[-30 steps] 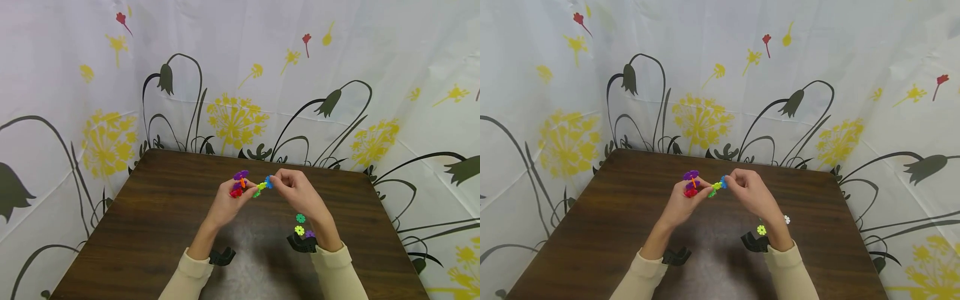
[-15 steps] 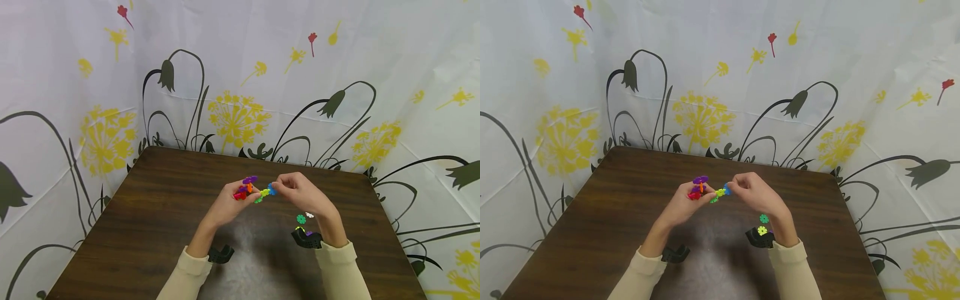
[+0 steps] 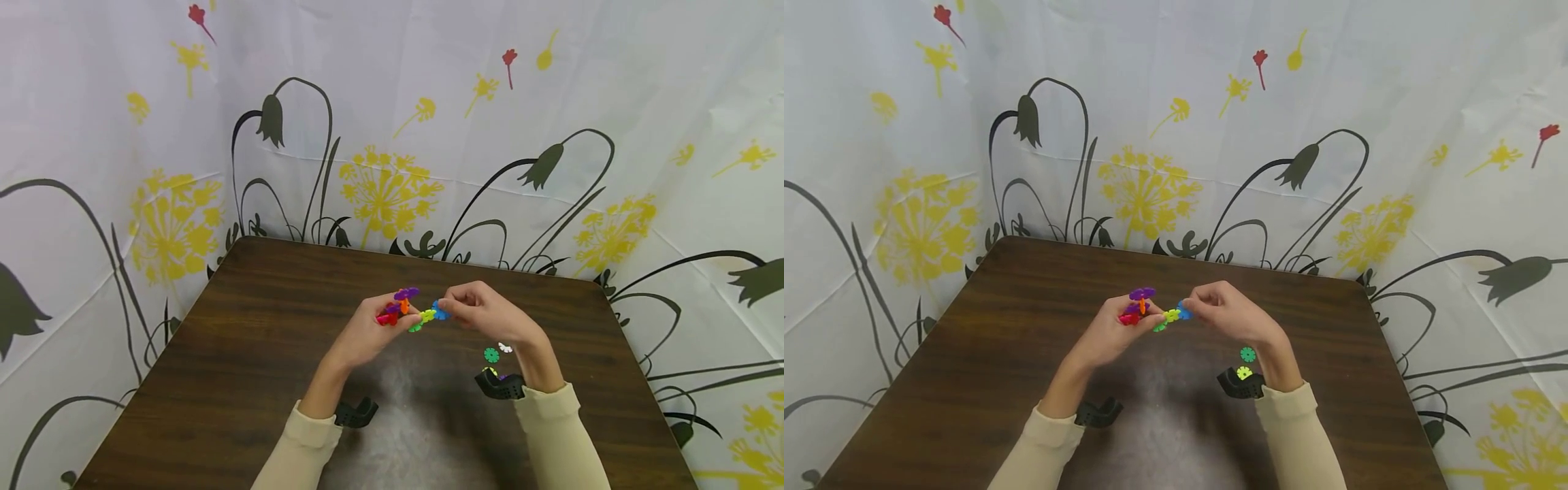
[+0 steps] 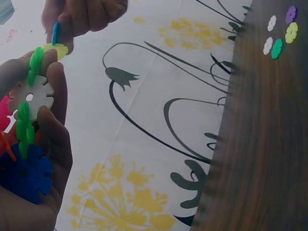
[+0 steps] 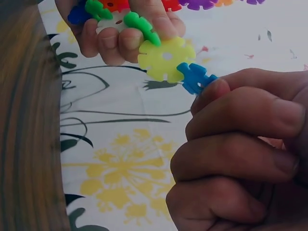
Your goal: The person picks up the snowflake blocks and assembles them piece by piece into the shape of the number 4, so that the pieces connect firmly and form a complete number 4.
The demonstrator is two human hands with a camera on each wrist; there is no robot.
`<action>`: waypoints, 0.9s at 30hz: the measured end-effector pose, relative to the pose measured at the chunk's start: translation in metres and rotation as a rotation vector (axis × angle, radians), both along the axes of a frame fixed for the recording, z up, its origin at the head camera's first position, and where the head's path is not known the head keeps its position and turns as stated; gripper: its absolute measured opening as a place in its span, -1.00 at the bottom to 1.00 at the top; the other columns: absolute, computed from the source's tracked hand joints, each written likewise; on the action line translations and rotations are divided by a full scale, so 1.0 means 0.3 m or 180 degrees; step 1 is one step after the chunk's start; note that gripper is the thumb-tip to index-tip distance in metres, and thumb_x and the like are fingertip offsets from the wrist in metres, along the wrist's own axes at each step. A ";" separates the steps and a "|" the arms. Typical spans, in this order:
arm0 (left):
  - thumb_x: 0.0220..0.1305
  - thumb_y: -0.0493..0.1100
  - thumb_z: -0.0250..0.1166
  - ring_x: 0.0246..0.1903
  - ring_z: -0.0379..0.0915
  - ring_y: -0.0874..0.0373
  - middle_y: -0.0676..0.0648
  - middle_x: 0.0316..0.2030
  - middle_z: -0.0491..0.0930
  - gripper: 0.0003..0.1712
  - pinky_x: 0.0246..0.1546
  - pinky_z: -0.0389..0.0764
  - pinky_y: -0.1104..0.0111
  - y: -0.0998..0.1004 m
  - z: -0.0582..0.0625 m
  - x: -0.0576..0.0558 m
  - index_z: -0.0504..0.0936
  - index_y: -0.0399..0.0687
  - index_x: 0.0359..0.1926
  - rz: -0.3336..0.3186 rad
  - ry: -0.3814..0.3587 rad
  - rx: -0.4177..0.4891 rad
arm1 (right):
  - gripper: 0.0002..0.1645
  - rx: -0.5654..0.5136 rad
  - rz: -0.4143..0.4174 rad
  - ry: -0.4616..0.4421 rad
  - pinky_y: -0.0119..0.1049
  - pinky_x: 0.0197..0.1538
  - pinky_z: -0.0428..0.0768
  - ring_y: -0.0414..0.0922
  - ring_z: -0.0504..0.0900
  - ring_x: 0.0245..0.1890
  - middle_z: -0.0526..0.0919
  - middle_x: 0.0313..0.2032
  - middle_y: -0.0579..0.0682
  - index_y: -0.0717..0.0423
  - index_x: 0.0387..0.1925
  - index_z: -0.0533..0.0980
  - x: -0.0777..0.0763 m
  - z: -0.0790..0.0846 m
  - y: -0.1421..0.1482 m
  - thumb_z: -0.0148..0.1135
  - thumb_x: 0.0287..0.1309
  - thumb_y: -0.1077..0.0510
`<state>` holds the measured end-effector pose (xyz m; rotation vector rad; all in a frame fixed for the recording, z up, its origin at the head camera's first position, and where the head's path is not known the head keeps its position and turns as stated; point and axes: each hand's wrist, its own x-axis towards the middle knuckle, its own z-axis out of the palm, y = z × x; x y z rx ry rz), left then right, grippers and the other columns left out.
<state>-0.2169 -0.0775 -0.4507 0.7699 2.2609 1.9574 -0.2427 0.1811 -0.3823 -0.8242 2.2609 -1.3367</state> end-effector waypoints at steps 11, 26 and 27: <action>0.44 -0.09 0.46 -0.33 0.53 0.00 -0.07 -0.31 0.65 -0.78 -0.31 0.63 0.38 -0.013 0.017 0.002 0.72 -0.15 -0.08 -0.0016 -0.0185 -0.0097 | -0.57 -0.0326 0.0141 -0.0225 -0.36 -0.50 0.18 -0.16 0.13 -0.66 0.21 -0.65 -0.07 0.20 -0.47 0.47 -0.017 -0.057 0.004 0.12 0.63 0.14; 0.53 -0.16 0.37 -0.20 0.78 -0.16 -0.23 -0.20 0.76 -0.82 -0.13 0.74 0.35 -0.016 0.024 -0.001 0.66 -0.18 0.00 0.0144 -0.0324 0.0768 | -0.37 -0.0714 -0.0933 -0.0147 -0.22 -0.56 0.23 -0.11 0.22 -0.64 0.37 -0.64 0.02 0.17 -0.31 0.51 0.003 -0.148 0.121 -0.13 0.73 -0.23; 0.53 -0.17 0.36 -0.20 0.79 -0.17 -0.23 -0.19 0.77 -0.81 -0.15 0.73 0.36 -0.022 0.027 -0.001 0.65 -0.19 0.01 0.0165 -0.0358 0.0864 | -0.38 -0.0687 -0.1066 -0.0177 -0.20 -0.56 0.23 -0.12 0.24 -0.63 0.39 -0.62 -0.01 0.16 -0.30 0.51 -0.001 -0.167 0.150 -0.11 0.72 -0.23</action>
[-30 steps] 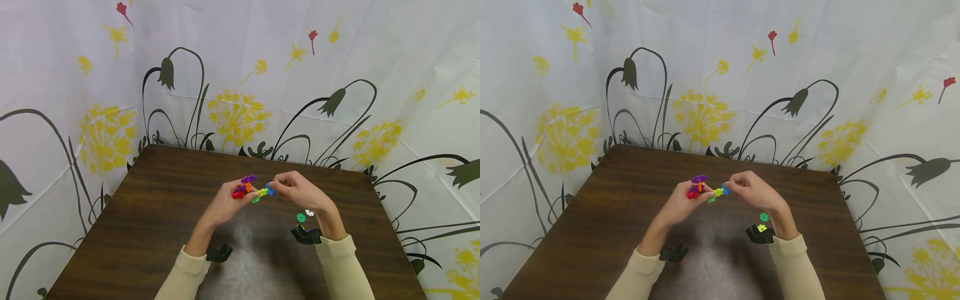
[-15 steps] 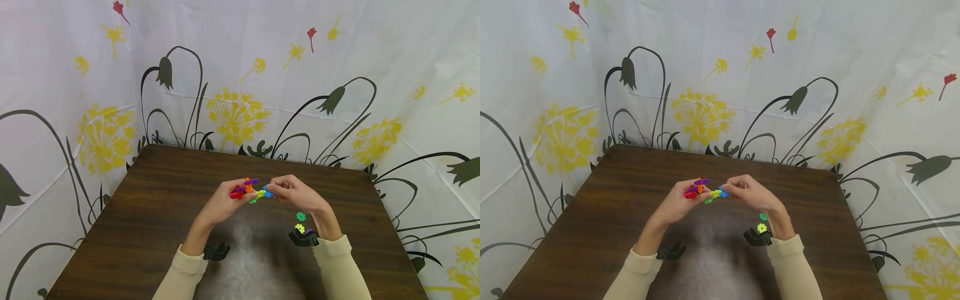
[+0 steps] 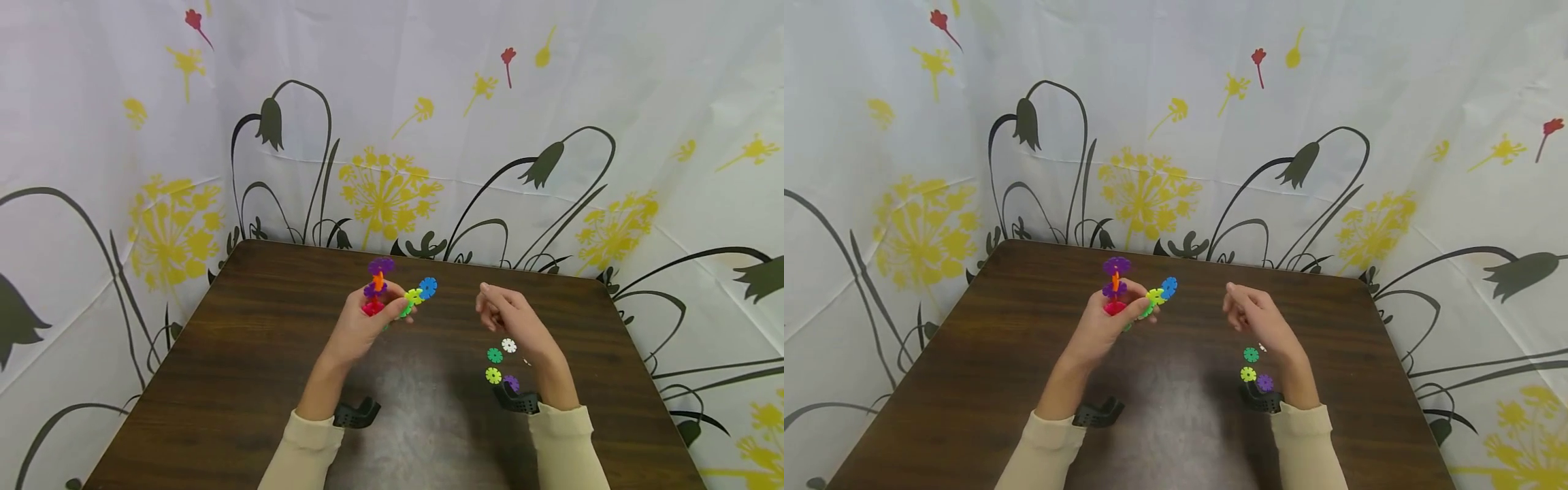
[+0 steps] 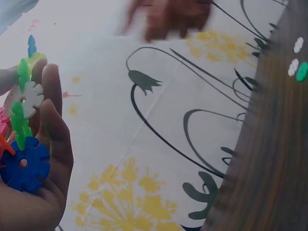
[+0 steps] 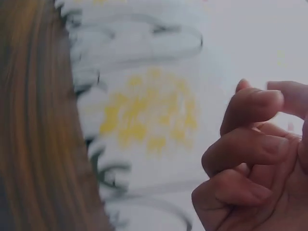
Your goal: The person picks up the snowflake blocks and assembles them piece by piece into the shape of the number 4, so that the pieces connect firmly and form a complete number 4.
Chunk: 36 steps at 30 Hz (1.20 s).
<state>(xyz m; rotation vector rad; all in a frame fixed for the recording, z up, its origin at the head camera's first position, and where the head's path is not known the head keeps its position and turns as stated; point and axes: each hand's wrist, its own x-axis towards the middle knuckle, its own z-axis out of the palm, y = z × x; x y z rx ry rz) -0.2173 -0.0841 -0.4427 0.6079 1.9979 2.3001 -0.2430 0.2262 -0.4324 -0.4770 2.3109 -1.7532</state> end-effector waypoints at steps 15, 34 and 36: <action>0.54 -0.22 0.33 -0.25 0.84 -0.16 -0.02 -0.16 0.86 -0.82 -0.25 0.75 0.30 -0.062 0.021 -0.010 0.63 -0.19 0.06 0.0348 0.0126 0.0307 | -0.61 0.1666 -0.0826 -0.0261 -0.22 -0.29 0.56 -0.08 0.62 -0.32 0.70 -0.29 0.14 0.33 0.03 0.54 -0.028 -0.276 0.287 0.29 0.53 0.04; 0.59 -0.21 0.28 -0.28 0.87 -0.07 -0.15 0.00 0.85 -0.83 -0.27 0.78 0.33 -0.070 0.032 0.013 0.55 -0.05 0.11 0.0246 0.0097 0.0529 | -0.59 0.1855 -0.0844 -0.0537 -0.24 -0.32 0.51 -0.09 0.56 -0.36 0.61 -0.35 0.10 0.43 -0.04 0.46 -0.047 -0.389 0.288 0.41 0.37 0.17; 0.59 -0.21 0.28 -0.27 0.87 -0.09 -0.15 0.01 0.84 -0.84 -0.28 0.78 0.33 -0.069 0.033 0.014 0.55 -0.06 0.10 0.0242 0.0072 0.0530 | -0.60 0.1841 -0.0860 -0.0546 -0.26 -0.33 0.50 -0.10 0.55 -0.37 0.61 -0.36 0.08 0.44 -0.07 0.47 -0.052 -0.387 0.292 0.41 0.36 0.17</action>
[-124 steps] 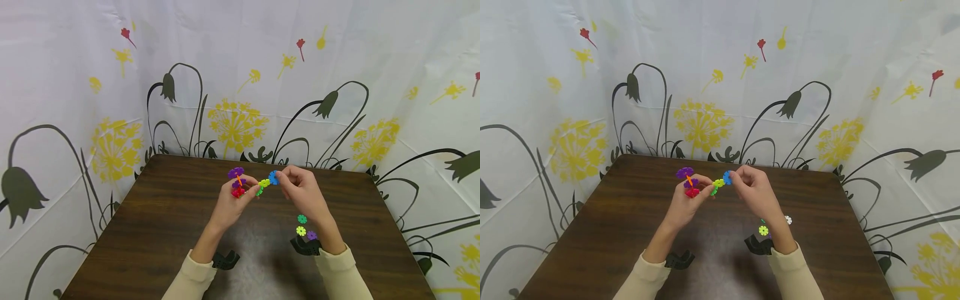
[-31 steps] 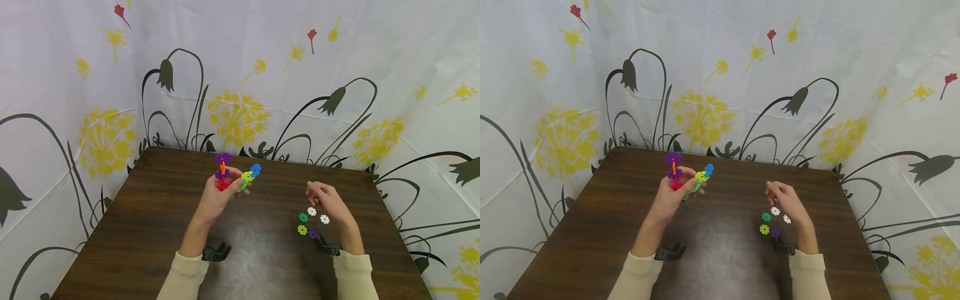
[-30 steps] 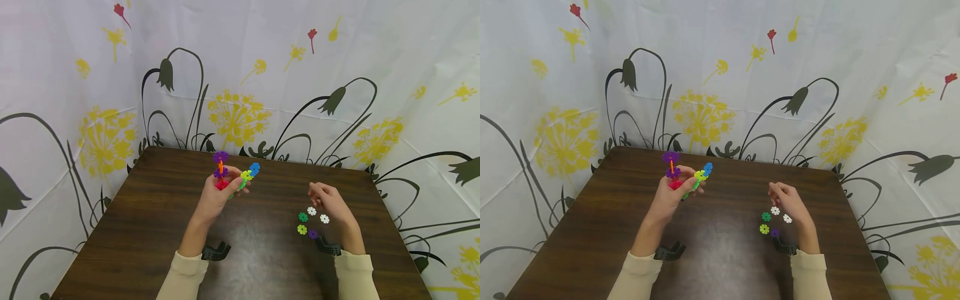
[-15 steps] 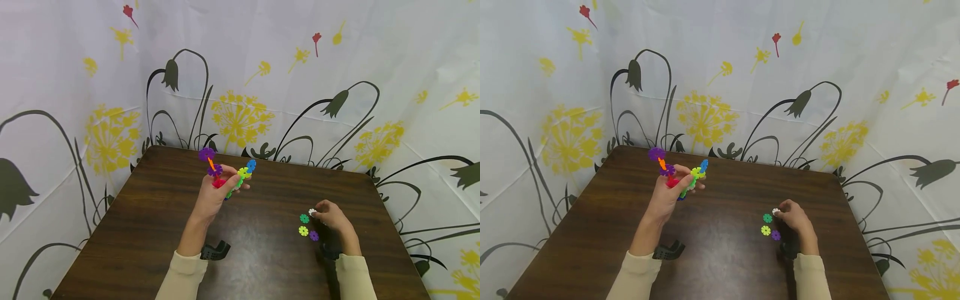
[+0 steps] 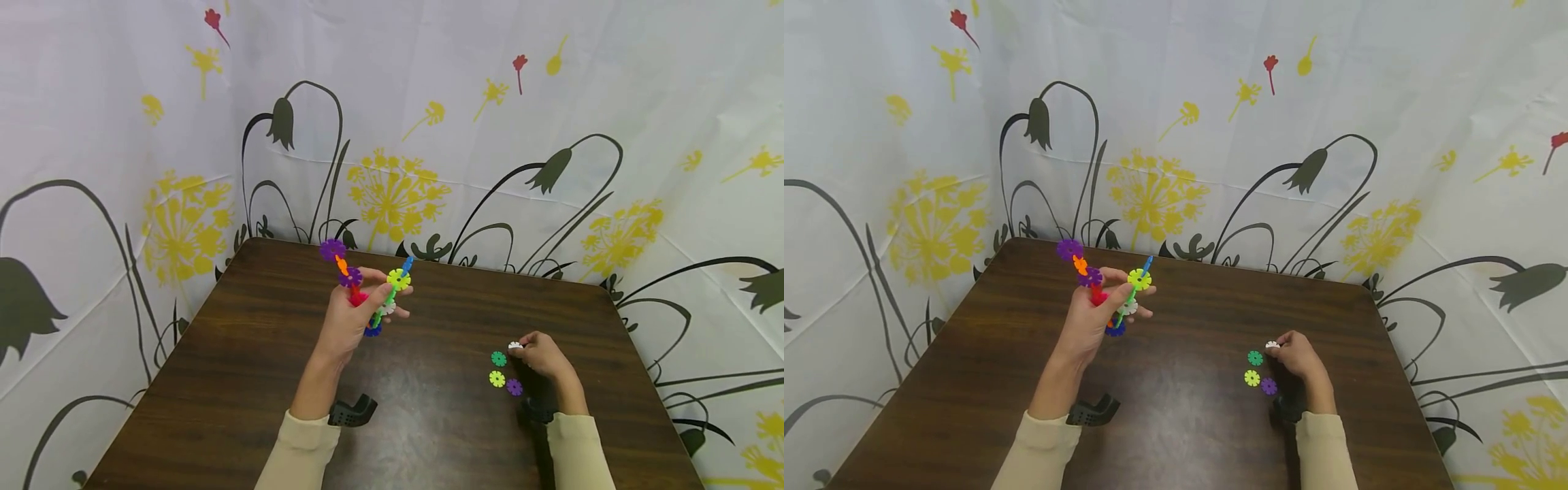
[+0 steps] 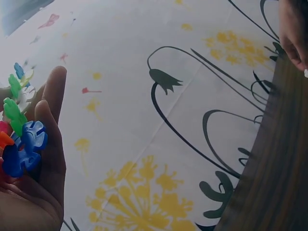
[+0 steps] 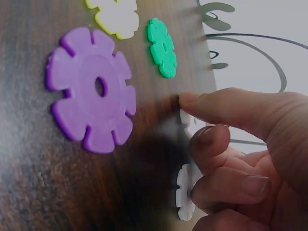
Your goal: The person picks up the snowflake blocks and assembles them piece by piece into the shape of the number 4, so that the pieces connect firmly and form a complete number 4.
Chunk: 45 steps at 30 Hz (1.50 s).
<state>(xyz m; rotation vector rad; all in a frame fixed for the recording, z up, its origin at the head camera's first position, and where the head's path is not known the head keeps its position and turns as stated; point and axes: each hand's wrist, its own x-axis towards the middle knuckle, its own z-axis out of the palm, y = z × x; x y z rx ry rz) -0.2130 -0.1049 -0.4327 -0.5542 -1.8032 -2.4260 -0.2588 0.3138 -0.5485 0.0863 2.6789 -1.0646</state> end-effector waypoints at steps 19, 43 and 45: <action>0.61 -0.15 0.28 -0.31 0.87 0.03 0.04 -0.20 0.84 -0.87 -0.33 0.73 0.40 0.070 -0.007 0.005 0.58 -0.11 0.01 -0.0081 -0.0214 -0.0034 | -0.65 -0.0980 0.0479 0.0760 -0.26 -0.42 0.51 -0.16 0.45 -0.54 0.48 -0.53 -0.01 0.22 -0.12 0.59 0.026 0.228 -0.167 0.24 0.59 -0.03; 0.60 -0.14 0.28 -0.33 0.86 -0.02 -0.10 -0.12 0.84 -0.73 -0.16 0.79 0.30 0.102 0.001 0.031 0.60 -0.26 0.11 -0.0508 -0.0413 -0.0193 | -0.82 -0.1755 0.0984 0.2010 -0.30 -0.35 0.68 -0.09 0.61 -0.62 0.77 -0.39 -0.13 0.24 0.09 0.57 0.105 0.583 -0.501 0.20 0.55 0.31; 0.60 -0.13 0.28 -0.33 0.86 -0.01 -0.09 -0.12 0.83 -0.72 -0.17 0.79 0.30 0.101 -0.004 0.028 0.60 -0.26 0.11 -0.0534 -0.0401 -0.0178 | -0.82 -0.1745 0.1016 0.2038 -0.29 -0.35 0.67 -0.09 0.60 -0.61 0.77 -0.39 -0.13 0.23 0.08 0.59 0.105 0.581 -0.506 0.22 0.54 0.31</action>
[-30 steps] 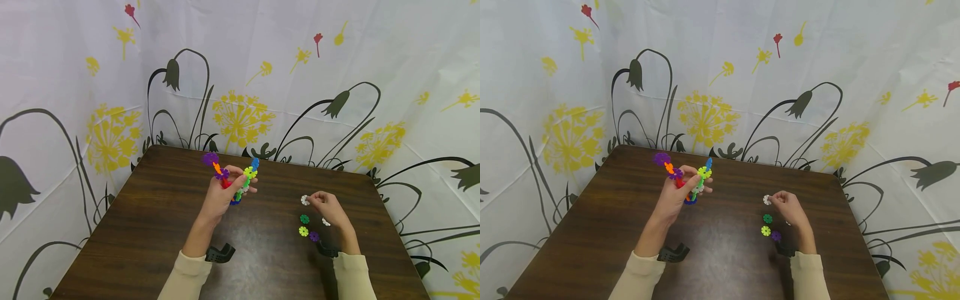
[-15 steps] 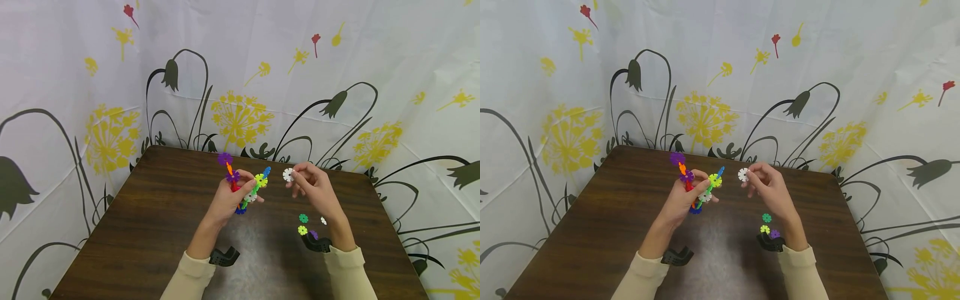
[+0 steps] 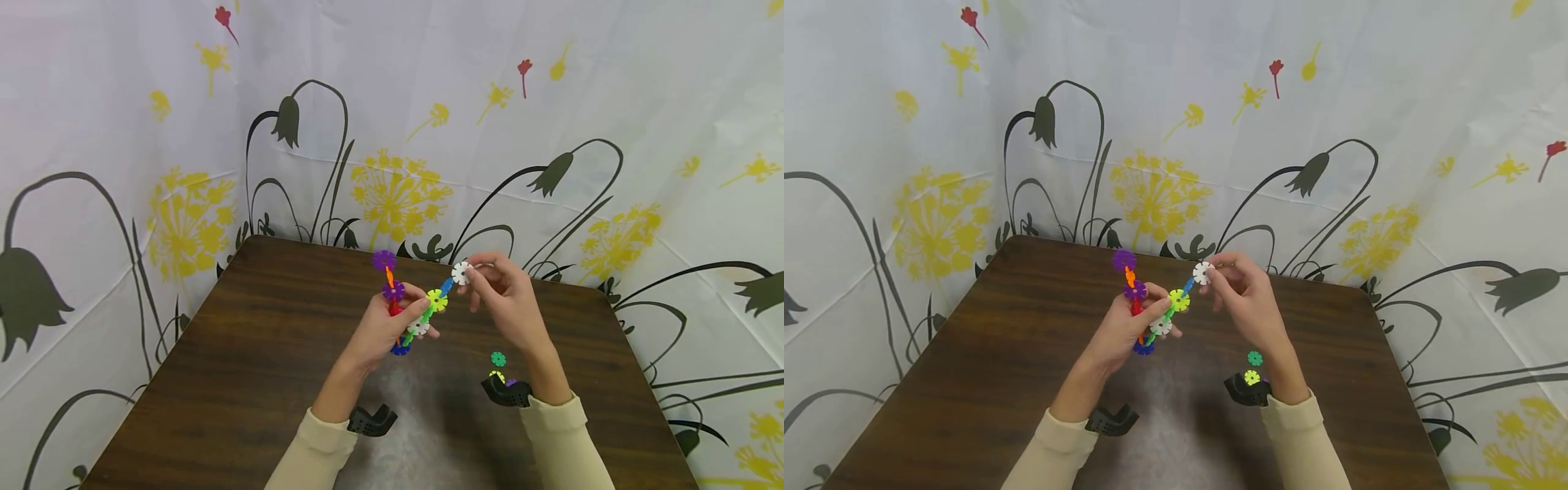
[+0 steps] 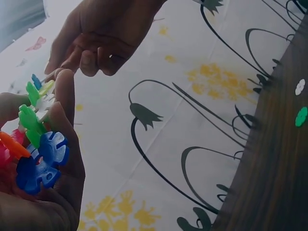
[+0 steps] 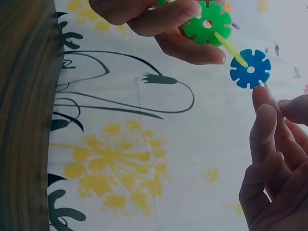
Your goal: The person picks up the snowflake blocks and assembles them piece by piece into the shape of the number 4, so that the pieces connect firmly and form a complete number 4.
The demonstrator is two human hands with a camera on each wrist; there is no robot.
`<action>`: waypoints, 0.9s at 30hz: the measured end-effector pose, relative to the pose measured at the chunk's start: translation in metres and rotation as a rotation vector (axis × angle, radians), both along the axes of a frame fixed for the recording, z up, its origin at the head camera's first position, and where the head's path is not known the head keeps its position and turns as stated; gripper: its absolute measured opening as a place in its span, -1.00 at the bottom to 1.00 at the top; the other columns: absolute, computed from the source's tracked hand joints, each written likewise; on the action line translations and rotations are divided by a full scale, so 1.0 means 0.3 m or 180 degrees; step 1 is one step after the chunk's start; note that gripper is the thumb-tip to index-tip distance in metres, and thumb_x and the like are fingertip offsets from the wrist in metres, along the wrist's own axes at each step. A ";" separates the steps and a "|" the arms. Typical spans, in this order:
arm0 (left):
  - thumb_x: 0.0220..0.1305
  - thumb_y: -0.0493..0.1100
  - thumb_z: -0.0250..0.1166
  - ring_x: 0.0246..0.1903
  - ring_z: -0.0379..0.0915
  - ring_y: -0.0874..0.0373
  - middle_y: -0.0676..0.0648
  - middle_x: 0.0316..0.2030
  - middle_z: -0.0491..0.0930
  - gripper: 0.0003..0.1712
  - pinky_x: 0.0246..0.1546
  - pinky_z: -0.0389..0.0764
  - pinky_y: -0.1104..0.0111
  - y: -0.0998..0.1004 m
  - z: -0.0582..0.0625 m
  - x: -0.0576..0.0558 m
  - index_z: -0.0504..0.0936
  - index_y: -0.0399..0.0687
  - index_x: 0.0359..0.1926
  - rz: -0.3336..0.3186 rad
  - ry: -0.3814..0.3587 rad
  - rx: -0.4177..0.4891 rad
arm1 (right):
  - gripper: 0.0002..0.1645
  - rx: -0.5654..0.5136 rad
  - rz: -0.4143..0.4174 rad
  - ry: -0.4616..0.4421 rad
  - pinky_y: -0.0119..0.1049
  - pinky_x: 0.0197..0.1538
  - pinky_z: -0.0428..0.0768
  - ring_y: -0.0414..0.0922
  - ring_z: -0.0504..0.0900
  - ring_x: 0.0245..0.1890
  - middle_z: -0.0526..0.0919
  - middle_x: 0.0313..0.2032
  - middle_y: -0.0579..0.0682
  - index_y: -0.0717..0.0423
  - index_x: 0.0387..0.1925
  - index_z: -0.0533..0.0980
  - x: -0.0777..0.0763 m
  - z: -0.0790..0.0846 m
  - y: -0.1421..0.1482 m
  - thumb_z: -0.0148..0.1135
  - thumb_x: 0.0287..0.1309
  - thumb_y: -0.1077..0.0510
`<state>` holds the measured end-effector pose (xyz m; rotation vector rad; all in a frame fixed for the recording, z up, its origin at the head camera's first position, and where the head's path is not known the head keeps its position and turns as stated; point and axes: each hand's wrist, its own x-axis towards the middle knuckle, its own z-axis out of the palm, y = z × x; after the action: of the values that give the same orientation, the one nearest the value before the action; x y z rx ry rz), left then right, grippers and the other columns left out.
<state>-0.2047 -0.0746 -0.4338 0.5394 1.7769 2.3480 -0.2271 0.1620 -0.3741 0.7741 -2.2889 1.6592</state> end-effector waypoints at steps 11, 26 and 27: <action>0.60 -0.16 0.28 -0.39 0.81 0.09 -0.46 -0.04 0.70 -0.77 -0.20 0.79 0.30 -0.002 -0.008 -0.009 0.60 -0.23 0.08 0.0000 0.0013 0.0056 | -0.76 0.0291 -0.0043 0.0029 -0.34 -0.39 0.63 -0.10 0.59 -0.56 0.78 -0.35 0.17 0.11 0.10 0.70 -0.003 0.001 -0.002 0.31 0.49 0.27; 0.57 -0.17 0.32 -0.43 0.76 0.00 -0.13 -0.22 0.72 -0.80 -0.37 0.71 0.38 -0.019 -0.014 -0.010 0.68 -0.18 0.06 0.0182 0.0265 -0.0137 | -0.71 0.0680 -0.0086 0.0182 -0.38 -0.18 0.74 -0.12 0.81 -0.27 0.84 -0.19 -0.01 0.07 0.15 0.74 0.018 0.023 -0.032 0.34 0.49 0.22; 0.57 -0.16 0.32 -0.44 0.75 0.02 -0.12 -0.23 0.72 -0.80 -0.38 0.71 0.37 -0.020 -0.014 -0.008 0.68 -0.17 0.06 0.0193 0.0258 -0.0147 | -0.71 0.0720 -0.0050 0.0174 -0.37 -0.15 0.75 -0.12 0.81 -0.26 0.83 -0.17 -0.02 0.06 0.16 0.74 0.019 0.026 -0.034 0.34 0.49 0.22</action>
<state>-0.2070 -0.0806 -0.4381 0.5904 1.9035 2.3496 -0.2214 0.1519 -0.3663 0.8335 -2.4649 1.3700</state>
